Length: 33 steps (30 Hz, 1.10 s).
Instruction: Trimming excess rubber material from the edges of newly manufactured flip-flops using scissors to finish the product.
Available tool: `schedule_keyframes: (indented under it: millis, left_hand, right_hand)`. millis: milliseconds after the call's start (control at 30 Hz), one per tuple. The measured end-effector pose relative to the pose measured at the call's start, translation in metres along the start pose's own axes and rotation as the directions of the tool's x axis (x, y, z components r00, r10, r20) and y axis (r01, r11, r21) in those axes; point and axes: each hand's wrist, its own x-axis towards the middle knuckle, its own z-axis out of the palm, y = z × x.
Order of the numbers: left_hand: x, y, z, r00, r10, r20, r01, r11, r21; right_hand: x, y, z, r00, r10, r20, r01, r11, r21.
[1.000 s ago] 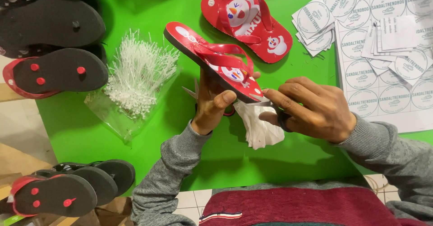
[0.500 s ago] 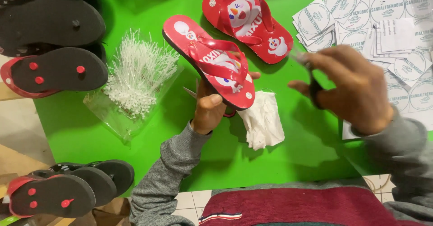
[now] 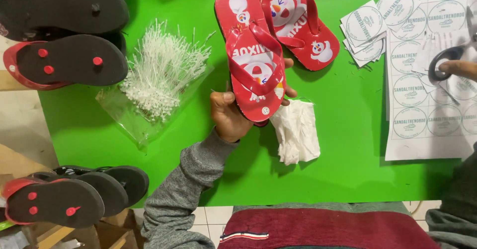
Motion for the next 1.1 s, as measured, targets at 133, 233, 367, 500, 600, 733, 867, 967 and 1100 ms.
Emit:
schedule_keyframes:
  millis: [133, 233, 367, 500, 600, 733, 867, 967, 1100]
  left_hand:
    - [-0.001, 0.003, 0.004, 1.0, -0.011, -0.024, 0.012, 0.999, 0.053]
    - [-0.001, 0.01, 0.011, 0.999, 0.011, -0.036, -0.008, 0.997, 0.079]
    - [-0.002, 0.031, 0.027, 0.998, 0.062, -0.02, -0.057, 0.982, 0.179]
    - [-0.008, 0.052, 0.032, 0.994, 0.112, -0.009, -0.11, 0.989, 0.099]
    - [-0.01, 0.065, 0.04, 0.966, 0.257, 0.018, -0.254, 0.941, 0.221]
    - [-0.016, 0.08, 0.045, 0.956, 0.289, -0.057, -0.27, 0.938, 0.219]
    - [-0.015, 0.076, 0.038, 0.948, 0.314, -0.047, -0.289, 0.915, 0.281]
    - [-0.018, 0.072, 0.024, 0.962, 0.273, -0.02, -0.267, 0.952, 0.151]
    - [-0.02, 0.068, 0.008, 0.948, 0.307, 0.085, -0.318, 0.897, 0.309]
  right_hand:
    - [0.0, -0.006, 0.0, 0.998, -0.037, 0.041, 0.04, 0.996, -0.08]
    - [0.015, -0.081, 0.018, 0.973, -0.182, 0.143, 0.186, 0.982, -0.021]
    - [0.032, -0.159, 0.053, 0.817, -0.545, 0.188, 0.508, 0.835, 0.21]
    - [0.049, -0.18, 0.095, 0.772, -0.616, 0.159, 0.577, 0.783, 0.235]
    - [0.062, -0.187, 0.116, 0.738, -0.628, 0.248, 0.657, 0.753, -0.047]
    - [0.05, -0.208, 0.131, 0.788, -0.547, 0.283, 0.575, 0.818, -0.021]
    - [0.038, -0.237, 0.146, 0.9, -0.398, 0.178, 0.436, 0.815, -0.382]
    - [0.042, -0.24, 0.166, 0.929, -0.355, 0.102, 0.362, 0.82, -0.444]
    - [0.047, -0.232, 0.17, 0.935, -0.34, 0.102, 0.347, 0.816, -0.462]
